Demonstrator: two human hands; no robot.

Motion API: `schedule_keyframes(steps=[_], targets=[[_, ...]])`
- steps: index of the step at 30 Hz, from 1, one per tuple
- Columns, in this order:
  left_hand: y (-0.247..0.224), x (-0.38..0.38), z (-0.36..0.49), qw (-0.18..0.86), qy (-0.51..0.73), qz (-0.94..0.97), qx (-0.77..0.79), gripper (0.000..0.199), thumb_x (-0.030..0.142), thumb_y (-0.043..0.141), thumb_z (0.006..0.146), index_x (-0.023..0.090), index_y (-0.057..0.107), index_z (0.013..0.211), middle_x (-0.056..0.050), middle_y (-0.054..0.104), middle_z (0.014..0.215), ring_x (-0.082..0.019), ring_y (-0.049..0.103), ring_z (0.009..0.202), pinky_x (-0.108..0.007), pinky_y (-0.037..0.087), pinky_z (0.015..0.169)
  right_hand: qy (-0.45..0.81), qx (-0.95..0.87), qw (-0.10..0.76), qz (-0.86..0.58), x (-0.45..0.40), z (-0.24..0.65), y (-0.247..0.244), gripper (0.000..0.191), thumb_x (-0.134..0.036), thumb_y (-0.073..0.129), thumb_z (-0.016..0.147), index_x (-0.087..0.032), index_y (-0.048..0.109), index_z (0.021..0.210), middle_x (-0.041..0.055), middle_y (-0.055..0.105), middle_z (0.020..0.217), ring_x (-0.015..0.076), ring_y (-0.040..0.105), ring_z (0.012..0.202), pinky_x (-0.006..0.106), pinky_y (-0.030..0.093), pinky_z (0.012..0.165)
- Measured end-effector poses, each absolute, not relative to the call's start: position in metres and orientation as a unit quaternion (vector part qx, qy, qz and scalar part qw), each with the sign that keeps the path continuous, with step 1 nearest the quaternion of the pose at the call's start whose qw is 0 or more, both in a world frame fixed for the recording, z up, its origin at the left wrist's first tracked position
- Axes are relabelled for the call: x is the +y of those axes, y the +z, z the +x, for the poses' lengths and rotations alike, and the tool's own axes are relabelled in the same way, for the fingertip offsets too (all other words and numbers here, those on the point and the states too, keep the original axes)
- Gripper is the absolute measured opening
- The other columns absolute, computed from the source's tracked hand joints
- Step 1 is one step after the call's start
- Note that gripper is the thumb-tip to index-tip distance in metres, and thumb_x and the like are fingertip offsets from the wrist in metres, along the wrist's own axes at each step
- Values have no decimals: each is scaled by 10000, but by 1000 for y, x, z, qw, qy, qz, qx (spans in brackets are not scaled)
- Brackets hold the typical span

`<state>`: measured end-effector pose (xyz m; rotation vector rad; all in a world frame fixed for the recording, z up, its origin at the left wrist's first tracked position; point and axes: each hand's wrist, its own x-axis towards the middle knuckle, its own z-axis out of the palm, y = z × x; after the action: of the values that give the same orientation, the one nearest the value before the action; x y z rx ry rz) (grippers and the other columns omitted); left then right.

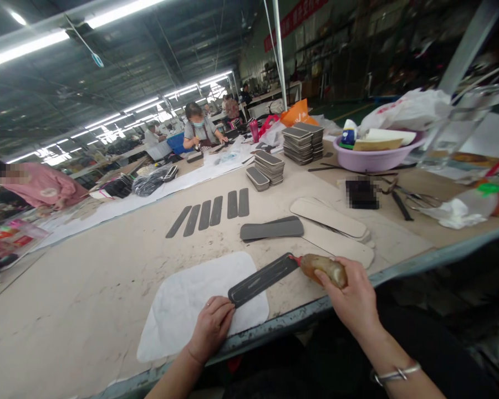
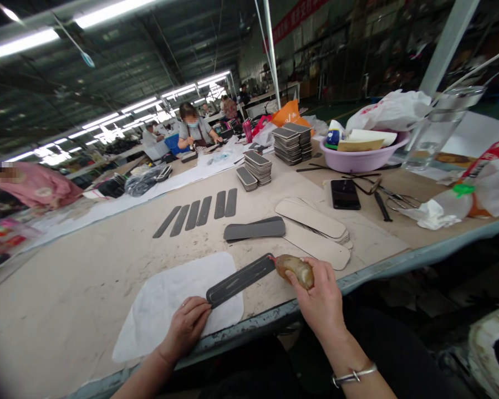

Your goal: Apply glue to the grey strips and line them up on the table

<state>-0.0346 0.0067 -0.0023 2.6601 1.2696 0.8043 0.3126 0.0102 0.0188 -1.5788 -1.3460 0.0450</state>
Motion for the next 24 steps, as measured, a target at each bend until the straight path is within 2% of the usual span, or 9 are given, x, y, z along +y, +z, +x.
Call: schedule_keyframes(steps=[10,20,24], targets=[[0,6,-31,15,265,872,410,170,141,508,851,176,638,954,-70,641,895,-164,598,847,-325,536,796,15,-568,499,-654,-15,320,23,372,-500,611,777,-212,535,1000,58,566,919,229,554,850,372,472,777],[-2,7,-31,13,262,876,404,171,111,521,840,167,619,968,-72,630,910,-166,582,858,-329,523,808,132,-600,505,-606,-20,285,22,334,-430,614,798,-230,516,1047,51,565,958,213,560,863,351,493,740],[-3,7,-33,13,259,877,404,185,109,514,842,172,612,985,-76,625,925,-171,577,871,-339,520,814,116,-600,503,-612,-18,291,21,331,-435,607,798,-227,524,1041,57,575,964,219,564,876,365,492,768]])
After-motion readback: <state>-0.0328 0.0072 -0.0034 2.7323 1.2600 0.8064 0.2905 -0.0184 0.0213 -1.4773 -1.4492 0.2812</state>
